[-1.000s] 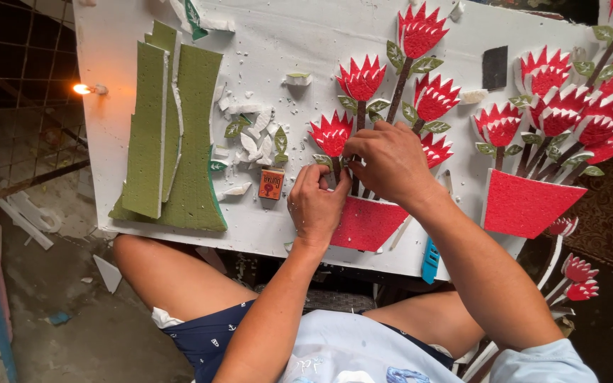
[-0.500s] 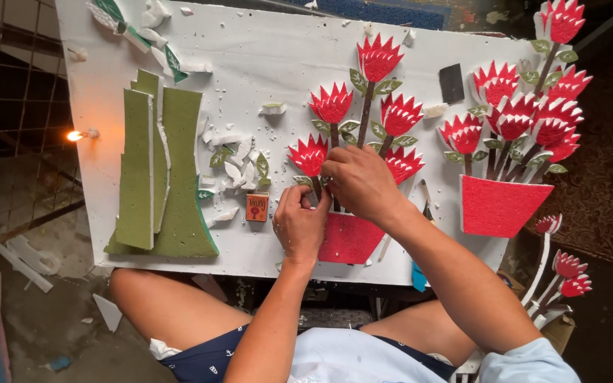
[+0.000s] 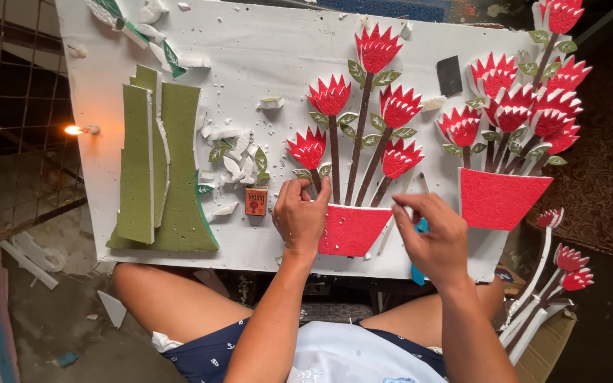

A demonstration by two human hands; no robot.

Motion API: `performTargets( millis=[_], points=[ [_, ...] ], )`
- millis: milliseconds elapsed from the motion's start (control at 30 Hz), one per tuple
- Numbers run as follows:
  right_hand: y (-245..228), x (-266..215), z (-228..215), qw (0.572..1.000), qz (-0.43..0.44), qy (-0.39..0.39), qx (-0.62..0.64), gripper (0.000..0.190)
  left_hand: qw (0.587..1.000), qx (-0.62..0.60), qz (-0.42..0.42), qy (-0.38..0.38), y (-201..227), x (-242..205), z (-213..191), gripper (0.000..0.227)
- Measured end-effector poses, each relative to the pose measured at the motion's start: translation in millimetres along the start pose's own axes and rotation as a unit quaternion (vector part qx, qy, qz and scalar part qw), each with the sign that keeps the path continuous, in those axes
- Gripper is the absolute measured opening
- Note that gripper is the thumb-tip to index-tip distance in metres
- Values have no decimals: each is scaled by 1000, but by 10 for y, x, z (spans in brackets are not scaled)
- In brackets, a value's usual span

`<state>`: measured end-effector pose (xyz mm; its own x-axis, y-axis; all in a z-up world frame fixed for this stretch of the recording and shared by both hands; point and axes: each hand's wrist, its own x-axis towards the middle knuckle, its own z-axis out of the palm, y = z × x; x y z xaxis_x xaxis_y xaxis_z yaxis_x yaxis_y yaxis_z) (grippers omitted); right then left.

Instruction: The person is decorating foam flower pots by cutting small pieces of white foam and attaching them to the pots, occasionally using a candle flame for heat.

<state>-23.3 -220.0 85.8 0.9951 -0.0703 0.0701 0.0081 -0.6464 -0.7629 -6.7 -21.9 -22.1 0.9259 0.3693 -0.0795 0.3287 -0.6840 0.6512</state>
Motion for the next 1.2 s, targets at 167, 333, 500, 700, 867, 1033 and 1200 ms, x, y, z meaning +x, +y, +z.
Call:
performTargets(
  millis=[167,333,500,700,867,1033,1200],
  points=[
    [35,-538,-170,997,75,3,-24,11,1000,4,26,9,34,-1,-13,25],
    [40,-831,-217,993,107,-13,-50,10,999,2,46,28,86,-2,-7,29],
    [24,-897,-240,992,112,4,-64,11,998,18,38,37,98,4,6,32],
    [-42,-957,-136,994,110,-8,-28,9,997,30,42,51,83,23,52,30],
    [-58,-1109,27,990,136,-31,5,10,997,34,43,52,88,63,24,26],
    [30,-1230,153,987,155,-45,25,10,998,34,45,11,127,103,-31,24],
    [163,-1294,334,948,312,-33,46,15,996,48,68,7,88,110,-121,37]
  ],
)
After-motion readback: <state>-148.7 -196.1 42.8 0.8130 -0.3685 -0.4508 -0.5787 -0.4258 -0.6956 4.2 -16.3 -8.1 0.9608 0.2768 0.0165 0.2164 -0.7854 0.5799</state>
